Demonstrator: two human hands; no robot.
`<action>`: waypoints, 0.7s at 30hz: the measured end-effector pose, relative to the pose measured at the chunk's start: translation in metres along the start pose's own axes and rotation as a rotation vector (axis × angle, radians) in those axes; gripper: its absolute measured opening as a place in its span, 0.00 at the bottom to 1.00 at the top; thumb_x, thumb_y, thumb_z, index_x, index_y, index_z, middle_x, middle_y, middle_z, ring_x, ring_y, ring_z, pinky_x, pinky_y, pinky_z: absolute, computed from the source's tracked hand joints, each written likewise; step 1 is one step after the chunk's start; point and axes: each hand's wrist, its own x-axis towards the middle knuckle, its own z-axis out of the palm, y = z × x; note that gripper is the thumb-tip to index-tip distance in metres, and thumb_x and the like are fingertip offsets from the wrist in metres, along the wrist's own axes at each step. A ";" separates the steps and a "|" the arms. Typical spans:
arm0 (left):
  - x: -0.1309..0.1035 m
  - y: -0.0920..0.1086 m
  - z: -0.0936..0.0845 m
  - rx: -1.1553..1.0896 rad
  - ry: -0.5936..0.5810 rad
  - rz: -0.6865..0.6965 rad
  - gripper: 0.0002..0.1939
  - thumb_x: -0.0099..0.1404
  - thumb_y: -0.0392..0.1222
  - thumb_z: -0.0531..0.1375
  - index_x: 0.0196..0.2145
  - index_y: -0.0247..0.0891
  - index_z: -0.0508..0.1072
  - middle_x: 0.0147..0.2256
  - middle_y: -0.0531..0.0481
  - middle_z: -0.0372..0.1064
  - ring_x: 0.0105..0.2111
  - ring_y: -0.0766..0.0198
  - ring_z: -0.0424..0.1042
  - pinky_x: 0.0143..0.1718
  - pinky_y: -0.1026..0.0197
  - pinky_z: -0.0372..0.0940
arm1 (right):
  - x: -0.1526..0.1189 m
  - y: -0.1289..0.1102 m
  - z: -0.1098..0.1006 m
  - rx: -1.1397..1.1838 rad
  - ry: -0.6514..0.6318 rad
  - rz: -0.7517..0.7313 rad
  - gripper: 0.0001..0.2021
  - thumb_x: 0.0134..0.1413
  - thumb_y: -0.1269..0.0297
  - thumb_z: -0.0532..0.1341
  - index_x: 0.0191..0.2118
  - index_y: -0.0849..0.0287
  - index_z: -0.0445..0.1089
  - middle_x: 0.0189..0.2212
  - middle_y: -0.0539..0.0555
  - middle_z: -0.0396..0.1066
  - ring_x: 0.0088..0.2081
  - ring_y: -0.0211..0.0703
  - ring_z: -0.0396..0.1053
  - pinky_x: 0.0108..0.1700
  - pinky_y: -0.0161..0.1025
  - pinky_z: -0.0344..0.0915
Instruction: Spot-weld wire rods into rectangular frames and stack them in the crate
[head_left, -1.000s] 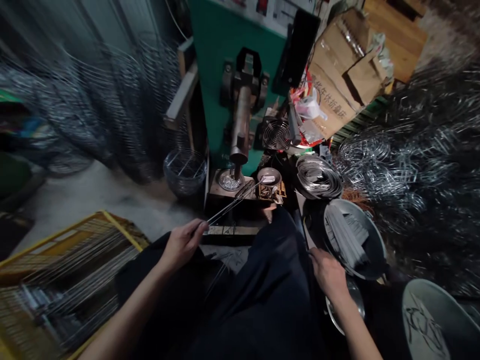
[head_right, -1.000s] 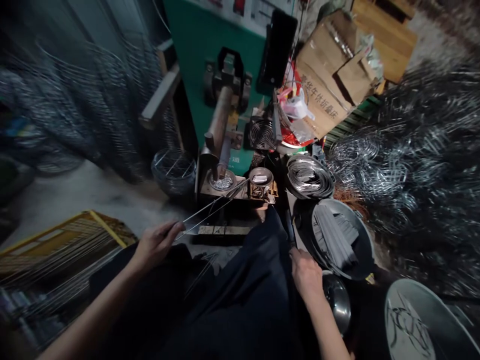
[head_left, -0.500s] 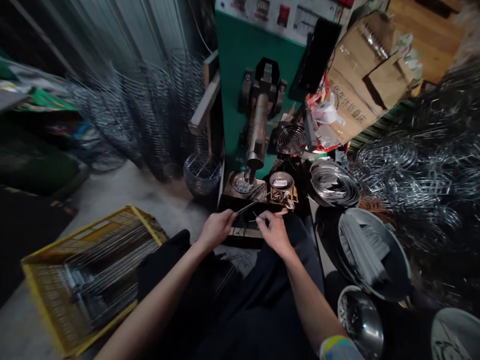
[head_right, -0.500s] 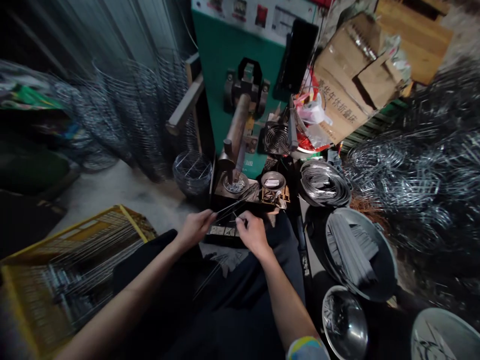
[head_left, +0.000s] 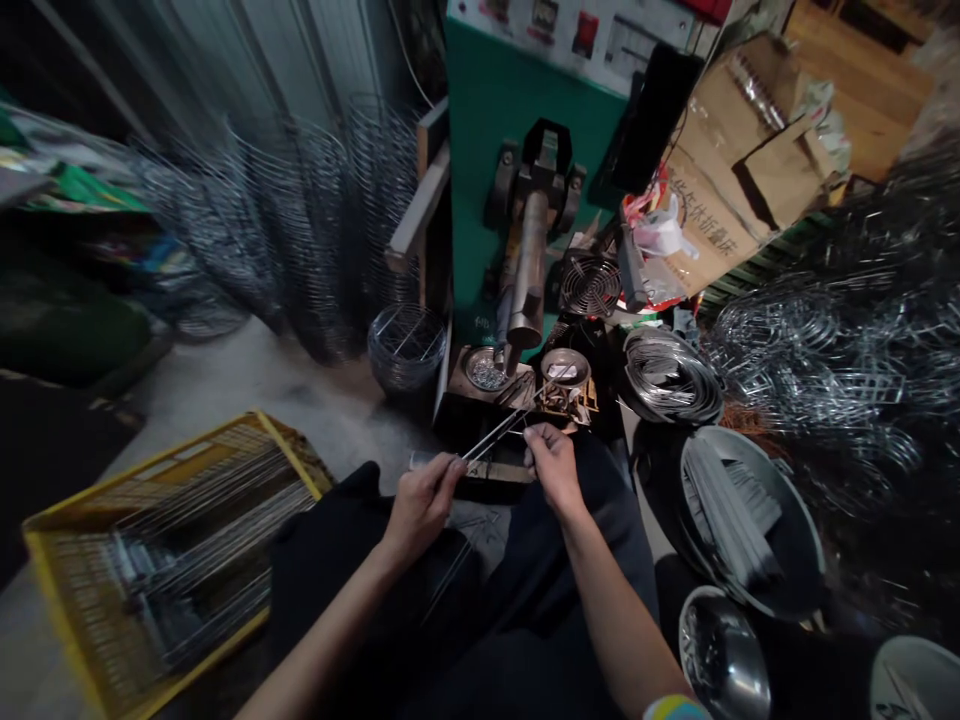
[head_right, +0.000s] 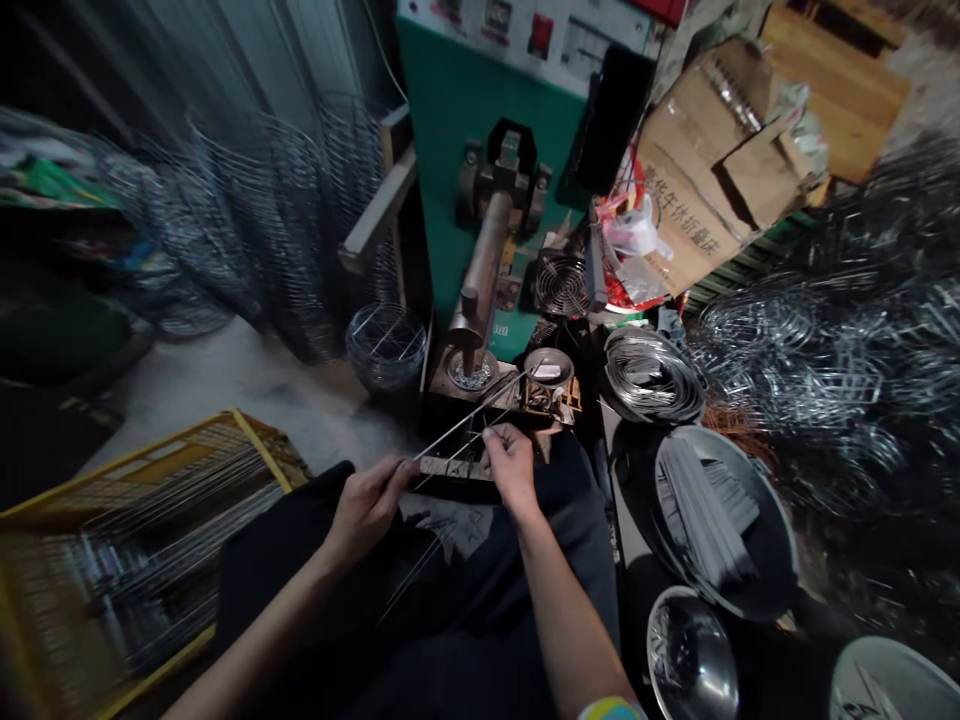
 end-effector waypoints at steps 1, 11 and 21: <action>-0.005 0.002 -0.003 -0.039 0.029 -0.008 0.16 0.72 0.44 0.50 0.30 0.36 0.71 0.24 0.53 0.66 0.24 0.67 0.65 0.28 0.66 0.58 | 0.000 -0.006 0.007 0.044 -0.009 0.014 0.15 0.53 0.51 0.61 0.28 0.58 0.66 0.13 0.42 0.60 0.13 0.30 0.51 0.15 0.29 0.49; -0.012 0.002 -0.012 -0.101 0.140 -0.021 0.13 0.70 0.42 0.54 0.30 0.36 0.73 0.22 0.54 0.66 0.22 0.69 0.64 0.26 0.68 0.58 | -0.002 -0.025 0.038 0.208 -0.069 -0.037 0.13 0.53 0.54 0.63 0.30 0.60 0.67 0.13 0.41 0.57 0.14 0.28 0.50 0.15 0.27 0.45; 0.001 0.000 -0.011 -0.073 0.148 -0.033 0.15 0.70 0.45 0.52 0.30 0.37 0.71 0.24 0.53 0.68 0.24 0.67 0.67 0.28 0.66 0.60 | 0.017 -0.027 0.042 0.342 -0.101 -0.016 0.15 0.48 0.53 0.67 0.30 0.60 0.67 0.13 0.39 0.54 0.13 0.27 0.46 0.14 0.26 0.43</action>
